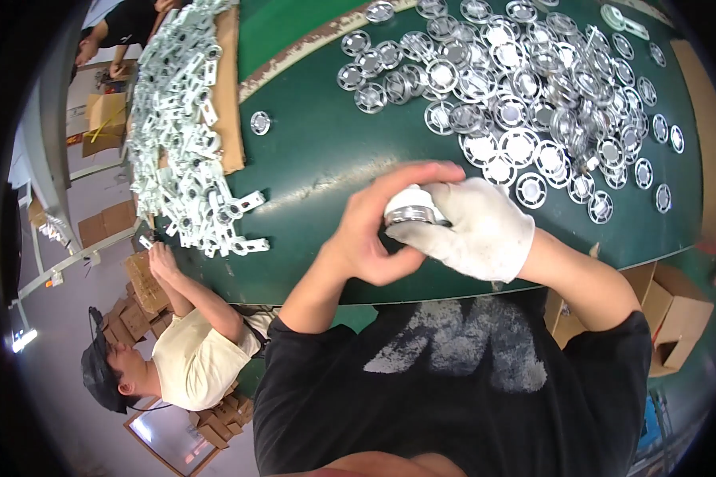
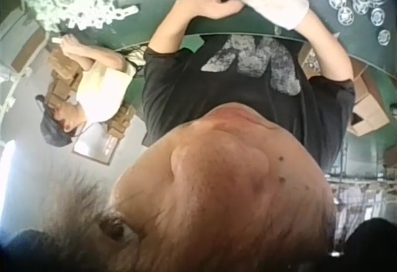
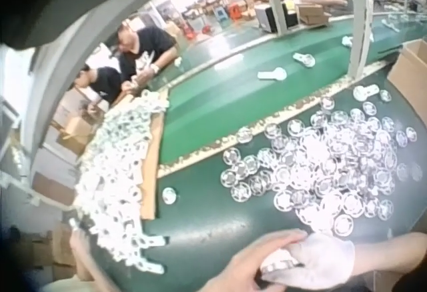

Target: The person assembles circular components by attaching white plastic ring housings to metallic bases by hand, forming assembled units.

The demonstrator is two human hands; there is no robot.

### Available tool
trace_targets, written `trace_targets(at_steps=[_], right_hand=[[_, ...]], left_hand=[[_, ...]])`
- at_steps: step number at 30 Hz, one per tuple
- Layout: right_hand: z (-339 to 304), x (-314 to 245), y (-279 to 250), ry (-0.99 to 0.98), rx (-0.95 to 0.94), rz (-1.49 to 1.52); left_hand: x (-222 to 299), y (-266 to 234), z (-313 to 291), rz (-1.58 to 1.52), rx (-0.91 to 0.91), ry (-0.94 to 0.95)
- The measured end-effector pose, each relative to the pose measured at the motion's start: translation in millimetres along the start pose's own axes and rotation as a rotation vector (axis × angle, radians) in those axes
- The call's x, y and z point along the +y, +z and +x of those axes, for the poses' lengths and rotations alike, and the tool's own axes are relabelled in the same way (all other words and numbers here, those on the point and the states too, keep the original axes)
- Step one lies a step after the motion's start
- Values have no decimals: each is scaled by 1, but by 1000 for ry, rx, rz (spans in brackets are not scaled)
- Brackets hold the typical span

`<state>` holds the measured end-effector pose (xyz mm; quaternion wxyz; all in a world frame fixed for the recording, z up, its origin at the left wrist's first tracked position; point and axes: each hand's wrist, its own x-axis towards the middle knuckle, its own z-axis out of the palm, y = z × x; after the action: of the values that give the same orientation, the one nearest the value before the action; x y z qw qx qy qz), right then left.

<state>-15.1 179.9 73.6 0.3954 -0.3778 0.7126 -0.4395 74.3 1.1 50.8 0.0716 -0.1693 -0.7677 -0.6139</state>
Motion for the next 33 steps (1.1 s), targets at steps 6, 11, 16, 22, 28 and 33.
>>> trace_targets(at_steps=[6, 11, 16, 22, 28, 33], right_hand=[[-1, 11, 6, -218, 195, -332], [-1, 16, 17, -307, 345, -407], [3, -1, 8, -44, 313, -472], [4, 2, 15, -72, 345, -355], [0, 2, 13, -150, 318, -402], [0, 1, 14, -185, 248, -438]], left_hand=[[0, 10, 2, -216, 98, -35], [1, 6, 5, -244, 93, -13], [-4, -31, 22, 4, 12, -111], [-32, -137, 49, -105, 599, -491], [3, -196, 5, 293, 479, -342], [47, -192, -119, 1488, 267, -931]])
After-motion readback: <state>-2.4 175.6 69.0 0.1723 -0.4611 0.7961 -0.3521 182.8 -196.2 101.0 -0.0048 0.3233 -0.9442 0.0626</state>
